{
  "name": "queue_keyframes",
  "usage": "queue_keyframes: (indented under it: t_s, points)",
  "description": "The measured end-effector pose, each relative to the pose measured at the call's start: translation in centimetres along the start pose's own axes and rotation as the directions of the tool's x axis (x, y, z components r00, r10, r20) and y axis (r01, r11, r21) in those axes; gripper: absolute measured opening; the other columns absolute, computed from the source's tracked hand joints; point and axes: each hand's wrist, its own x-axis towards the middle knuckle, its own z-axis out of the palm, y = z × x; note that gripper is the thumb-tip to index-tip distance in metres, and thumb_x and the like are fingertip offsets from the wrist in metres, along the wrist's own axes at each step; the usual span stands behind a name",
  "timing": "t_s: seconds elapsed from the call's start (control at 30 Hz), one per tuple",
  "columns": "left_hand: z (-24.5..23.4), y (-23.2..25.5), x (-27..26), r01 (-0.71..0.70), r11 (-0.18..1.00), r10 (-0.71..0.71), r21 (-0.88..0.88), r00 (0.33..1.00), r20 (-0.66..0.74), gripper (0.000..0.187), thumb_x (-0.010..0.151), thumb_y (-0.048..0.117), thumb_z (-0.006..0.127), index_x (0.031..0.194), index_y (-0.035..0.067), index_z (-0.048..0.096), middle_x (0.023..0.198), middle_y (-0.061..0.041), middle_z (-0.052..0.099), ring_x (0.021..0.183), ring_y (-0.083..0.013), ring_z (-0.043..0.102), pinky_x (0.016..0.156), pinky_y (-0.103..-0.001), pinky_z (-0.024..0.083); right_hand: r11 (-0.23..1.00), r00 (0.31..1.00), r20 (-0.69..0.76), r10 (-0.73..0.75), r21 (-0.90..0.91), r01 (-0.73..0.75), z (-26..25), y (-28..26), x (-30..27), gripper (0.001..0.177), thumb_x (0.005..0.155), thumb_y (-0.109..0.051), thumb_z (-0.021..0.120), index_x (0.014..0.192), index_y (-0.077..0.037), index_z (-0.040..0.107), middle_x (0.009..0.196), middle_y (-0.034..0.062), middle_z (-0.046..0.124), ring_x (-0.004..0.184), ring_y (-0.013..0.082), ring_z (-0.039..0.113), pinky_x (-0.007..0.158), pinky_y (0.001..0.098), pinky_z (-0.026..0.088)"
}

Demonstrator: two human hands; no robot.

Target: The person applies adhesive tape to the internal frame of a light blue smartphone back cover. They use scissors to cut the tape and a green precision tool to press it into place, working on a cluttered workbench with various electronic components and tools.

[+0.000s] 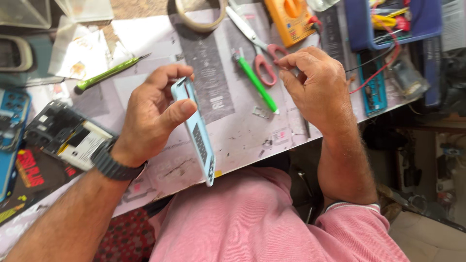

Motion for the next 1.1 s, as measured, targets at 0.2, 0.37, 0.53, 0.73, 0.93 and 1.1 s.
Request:
queue_keyframes:
  t_s: [0.2,0.37,0.53,0.73,0.93,1.1]
  points:
    - [-0.2,-0.1,0.2,0.093,0.996,-0.093,0.001,0.995,0.022,0.07,0.091,0.041,0.077,0.141,-0.002,0.053,0.106,-0.001,0.059,0.09,-0.0055,0.057,0.076,-0.019,0.052,0.983,0.998,0.032,-0.058,-0.17,0.063,1.3,1.5,-0.5,0.016,0.092,-0.013,0.079,0.105,-0.005,0.075,0.102,0.0135,0.074,0.087,0.0301,0.071,0.077,0.0419,0.056]
    - [-0.5,-0.1,0.4,0.106,0.992,-0.102,-0.073,0.993,0.053,0.069,0.094,0.038,0.079,0.142,-0.004,0.053,0.11,-0.001,0.057,0.096,-0.0069,0.057,0.083,-0.022,0.053,0.996,0.999,0.031,-0.034,-0.076,0.036,1.2,1.6,-0.9,0.02,0.09,-0.014,0.08,0.106,-0.004,0.074,0.097,0.0135,0.074,0.086,0.0311,0.071,0.078,0.0425,0.056]
    - [-0.6,0.2,0.3,0.058,0.997,-0.06,0.056,0.998,0.031,0.067,0.096,0.04,0.075,0.142,-0.003,0.055,0.126,-0.007,0.065,0.111,-0.013,0.063,0.098,-0.028,0.055,0.989,0.994,-0.006,0.105,-0.108,-0.106,-3.4,4.9,-3.0,0.019,0.096,-0.014,0.075,0.113,-0.004,0.071,0.1,0.0149,0.073,0.084,0.0295,0.072,0.076,0.0409,0.057]
    - [-0.6,-0.1,0.6,0.044,0.997,-0.047,0.065,0.998,0.042,0.064,0.097,0.041,0.074,0.141,-0.002,0.055,0.126,-0.009,0.065,0.115,-0.0161,0.068,0.099,-0.03,0.057,0.906,0.999,0.006,0.032,-0.423,-0.027,0.2,5.4,-6.9,0.041,0.086,-0.013,0.076,0.123,0.0,0.069,0.094,0.0184,0.072,0.082,0.0385,0.068,0.071,0.0483,0.053]
    - [-1.0,-0.5,0.7,0.043,0.999,-0.044,0.031,0.998,0.034,0.063,0.098,0.039,0.076,0.141,-0.003,0.055,0.122,-0.007,0.063,0.112,-0.0148,0.068,0.097,-0.03,0.059,0.953,0.961,0.092,0.261,0.134,-0.271,-1.0,6.3,-7.6,0.029,0.094,0.007,0.063,0.118,-0.003,0.076,0.087,0.0159,0.07,0.07,0.0185,0.064,0.066,0.0324,0.051]
    - [-0.9,-0.7,0.4,0.021,1.0,-0.021,0.0,0.999,0.031,0.067,0.1,0.041,0.079,0.143,-0.003,0.053,0.122,-0.006,0.063,0.114,-0.0128,0.068,0.101,-0.028,0.06,0.778,0.981,0.172,0.086,0.604,-0.174,-0.7,4.0,-6.9,0.028,0.083,0.009,0.064,0.108,-0.002,0.069,0.099,0.0083,0.071,0.093,0.0102,0.073,0.084,0.0259,0.06]
